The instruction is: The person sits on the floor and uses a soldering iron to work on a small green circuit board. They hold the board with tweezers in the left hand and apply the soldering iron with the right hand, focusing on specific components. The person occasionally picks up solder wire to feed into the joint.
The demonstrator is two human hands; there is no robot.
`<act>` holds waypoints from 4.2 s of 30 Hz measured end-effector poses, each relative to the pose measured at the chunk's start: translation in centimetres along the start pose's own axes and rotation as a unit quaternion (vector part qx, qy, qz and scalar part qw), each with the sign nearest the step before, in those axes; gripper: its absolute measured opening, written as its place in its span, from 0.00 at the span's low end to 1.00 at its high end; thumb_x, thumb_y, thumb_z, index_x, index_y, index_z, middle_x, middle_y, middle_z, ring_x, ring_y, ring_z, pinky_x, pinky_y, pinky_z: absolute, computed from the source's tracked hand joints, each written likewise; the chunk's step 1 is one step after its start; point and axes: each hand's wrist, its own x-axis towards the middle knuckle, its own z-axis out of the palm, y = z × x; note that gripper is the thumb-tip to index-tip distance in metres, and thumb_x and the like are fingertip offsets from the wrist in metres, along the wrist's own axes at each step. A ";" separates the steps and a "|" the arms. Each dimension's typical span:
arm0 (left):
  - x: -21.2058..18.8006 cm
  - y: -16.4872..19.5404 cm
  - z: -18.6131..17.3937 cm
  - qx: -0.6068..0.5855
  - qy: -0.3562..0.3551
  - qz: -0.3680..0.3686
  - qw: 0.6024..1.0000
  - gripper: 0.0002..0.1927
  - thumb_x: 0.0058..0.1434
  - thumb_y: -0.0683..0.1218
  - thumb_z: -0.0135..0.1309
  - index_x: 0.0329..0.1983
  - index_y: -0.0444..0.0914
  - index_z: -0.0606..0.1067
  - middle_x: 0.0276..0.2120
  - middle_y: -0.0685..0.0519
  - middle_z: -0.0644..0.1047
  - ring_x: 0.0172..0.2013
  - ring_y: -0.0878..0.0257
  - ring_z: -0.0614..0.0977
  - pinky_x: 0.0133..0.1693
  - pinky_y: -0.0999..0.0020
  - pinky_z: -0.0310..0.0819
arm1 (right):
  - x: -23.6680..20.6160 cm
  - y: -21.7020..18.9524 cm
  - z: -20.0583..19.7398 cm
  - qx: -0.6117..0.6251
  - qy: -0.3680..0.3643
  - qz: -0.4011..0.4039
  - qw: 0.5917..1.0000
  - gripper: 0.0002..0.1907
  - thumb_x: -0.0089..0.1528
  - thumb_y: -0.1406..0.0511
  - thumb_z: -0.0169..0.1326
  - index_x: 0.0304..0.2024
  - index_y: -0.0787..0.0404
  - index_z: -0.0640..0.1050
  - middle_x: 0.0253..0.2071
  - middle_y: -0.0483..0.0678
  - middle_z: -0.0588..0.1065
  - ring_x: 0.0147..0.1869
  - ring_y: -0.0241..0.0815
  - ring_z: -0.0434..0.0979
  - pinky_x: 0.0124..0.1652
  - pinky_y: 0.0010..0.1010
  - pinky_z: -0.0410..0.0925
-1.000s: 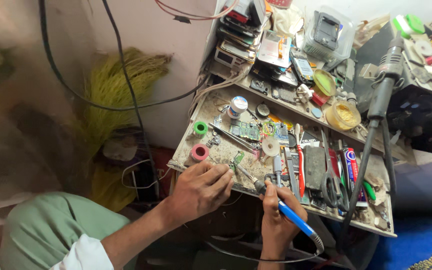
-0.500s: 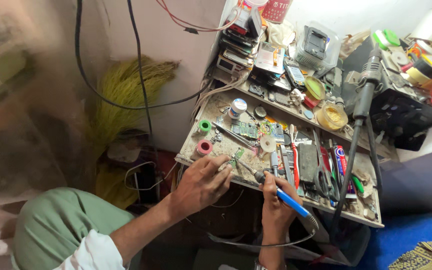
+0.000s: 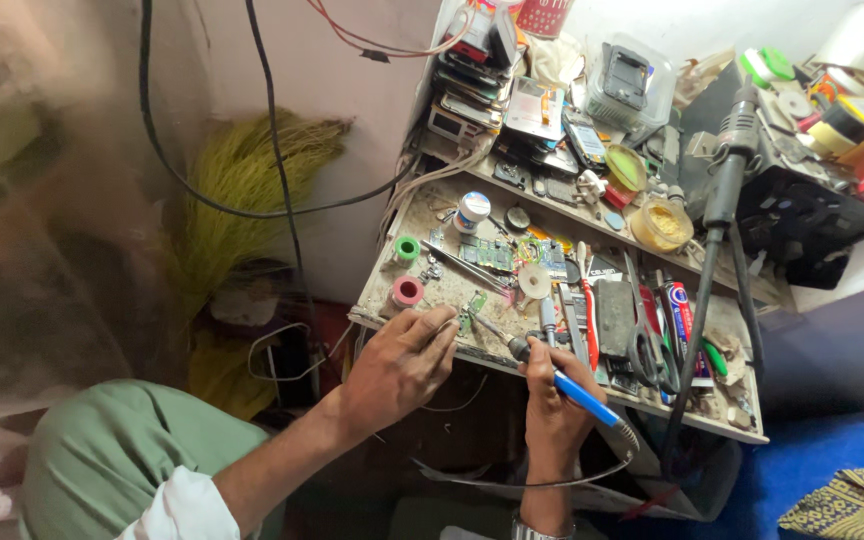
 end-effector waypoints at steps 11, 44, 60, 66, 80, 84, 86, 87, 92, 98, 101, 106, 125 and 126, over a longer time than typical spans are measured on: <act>0.4 0.4 -0.7 -0.014 -0.013 -0.008 1.000 0.17 0.59 0.40 0.59 0.49 0.25 0.78 0.51 0.43 0.79 0.43 0.54 0.80 0.49 0.63 0.76 | -0.4 -0.9 0.0 -0.017 0.009 0.006 1.000 0.13 0.64 0.64 0.58 0.40 0.70 0.83 0.30 0.48 0.79 0.32 0.33 0.79 0.35 0.22 0.69; 2.1 1.0 -2.0 0.002 -0.052 -0.033 0.998 0.16 0.56 0.39 0.61 0.47 0.29 0.80 0.47 0.44 0.81 0.40 0.54 0.81 0.45 0.64 0.77 | -1.1 -2.2 0.2 -0.019 0.023 0.011 0.999 0.11 0.63 0.66 0.58 0.39 0.70 0.82 0.27 0.48 0.77 0.30 0.33 0.77 0.34 0.22 0.67; 2.2 1.1 -2.1 0.022 -0.059 -0.036 0.997 0.15 0.58 0.40 0.61 0.47 0.29 0.80 0.47 0.46 0.81 0.38 0.55 0.80 0.43 0.65 0.78 | -1.2 -2.4 0.4 -0.018 0.002 0.017 1.000 0.10 0.63 0.66 0.58 0.39 0.70 0.82 0.26 0.47 0.78 0.30 0.32 0.77 0.33 0.21 0.67; 2.1 1.1 -2.2 0.020 -0.060 -0.035 0.997 0.15 0.58 0.40 0.61 0.47 0.29 0.80 0.46 0.45 0.81 0.38 0.55 0.79 0.43 0.65 0.78 | -1.3 -2.4 0.4 -0.012 0.009 0.020 1.000 0.11 0.63 0.66 0.58 0.39 0.70 0.82 0.26 0.48 0.78 0.30 0.32 0.77 0.34 0.21 0.67; 2.0 0.8 -1.9 0.020 -0.064 -0.026 0.997 0.15 0.60 0.40 0.60 0.48 0.27 0.80 0.46 0.44 0.81 0.39 0.55 0.80 0.44 0.65 0.78 | -1.2 -2.5 0.5 -0.010 0.010 0.031 0.999 0.13 0.63 0.63 0.59 0.39 0.69 0.83 0.27 0.47 0.78 0.30 0.33 0.78 0.33 0.21 0.68; 2.0 0.8 -2.0 0.022 -0.062 -0.026 0.998 0.15 0.59 0.40 0.60 0.48 0.28 0.80 0.46 0.44 0.81 0.39 0.55 0.80 0.45 0.65 0.78 | -1.1 -2.5 0.5 -0.013 0.011 0.029 0.999 0.13 0.64 0.63 0.59 0.39 0.69 0.83 0.26 0.47 0.78 0.30 0.32 0.78 0.33 0.21 0.68; 2.0 0.8 -1.9 0.024 -0.061 -0.025 0.998 0.15 0.59 0.40 0.60 0.48 0.28 0.80 0.46 0.44 0.81 0.40 0.55 0.80 0.45 0.65 0.77 | -1.1 -2.5 0.6 -0.016 0.013 0.024 0.999 0.13 0.64 0.63 0.59 0.39 0.69 0.83 0.26 0.47 0.78 0.30 0.32 0.78 0.33 0.21 0.67; 2.0 0.8 -1.9 0.023 -0.061 -0.025 0.998 0.15 0.59 0.40 0.60 0.48 0.28 0.80 0.46 0.44 0.81 0.40 0.55 0.80 0.45 0.65 0.77 | -1.1 -2.4 0.6 -0.021 0.014 0.023 0.999 0.13 0.64 0.63 0.59 0.38 0.69 0.83 0.26 0.47 0.78 0.30 0.32 0.78 0.33 0.21 0.68; 1.9 0.7 -1.8 0.022 -0.065 -0.027 0.997 0.15 0.59 0.40 0.61 0.48 0.28 0.80 0.46 0.44 0.81 0.39 0.55 0.80 0.44 0.65 0.78 | -1.1 -2.2 0.6 -0.024 0.014 0.015 1.000 0.12 0.64 0.63 0.59 0.38 0.69 0.82 0.27 0.47 0.78 0.30 0.32 0.78 0.33 0.21 0.68; 1.9 0.7 -1.7 0.010 -0.060 -0.022 0.998 0.13 0.58 0.40 0.61 0.46 0.29 0.81 0.48 0.45 0.81 0.38 0.57 0.80 0.43 0.65 0.78 | -1.1 -2.1 0.6 -0.010 0.011 0.018 1.000 0.12 0.64 0.64 0.59 0.38 0.70 0.82 0.26 0.48 0.78 0.30 0.32 0.78 0.33 0.21 0.68; 1.8 0.6 -1.6 0.002 -0.066 -0.023 0.998 0.13 0.58 0.40 0.61 0.45 0.29 0.81 0.48 0.45 0.81 0.37 0.56 0.79 0.41 0.65 0.78 | -1.1 -2.2 0.7 -0.022 0.015 0.012 1.000 0.11 0.64 0.65 0.58 0.38 0.70 0.82 0.26 0.48 0.78 0.29 0.32 0.78 0.32 0.21 0.68; 1.6 0.3 -1.2 0.010 -0.080 -0.022 0.996 0.13 0.60 0.40 0.61 0.47 0.29 0.81 0.48 0.43 0.81 0.36 0.57 0.79 0.40 0.65 0.78 | -1.0 -2.3 0.8 -0.015 0.020 0.016 1.000 0.11 0.64 0.65 0.58 0.38 0.71 0.82 0.27 0.48 0.78 0.29 0.33 0.79 0.31 0.21 0.69; 1.7 0.3 -1.4 0.005 -0.070 -0.020 0.997 0.14 0.58 0.40 0.61 0.47 0.29 0.81 0.48 0.44 0.81 0.37 0.56 0.79 0.41 0.64 0.78 | -1.0 -2.2 0.7 -0.019 0.025 0.022 0.999 0.11 0.64 0.65 0.58 0.38 0.70 0.83 0.26 0.47 0.78 0.30 0.32 0.77 0.33 0.21 0.67; 1.7 0.3 -1.4 0.005 -0.069 -0.019 0.997 0.14 0.58 0.40 0.61 0.47 0.29 0.81 0.48 0.44 0.81 0.37 0.56 0.79 0.41 0.64 0.78 | -1.0 -2.2 0.7 -0.020 0.024 0.020 0.999 0.11 0.64 0.65 0.58 0.38 0.70 0.83 0.26 0.47 0.78 0.30 0.32 0.77 0.33 0.21 0.67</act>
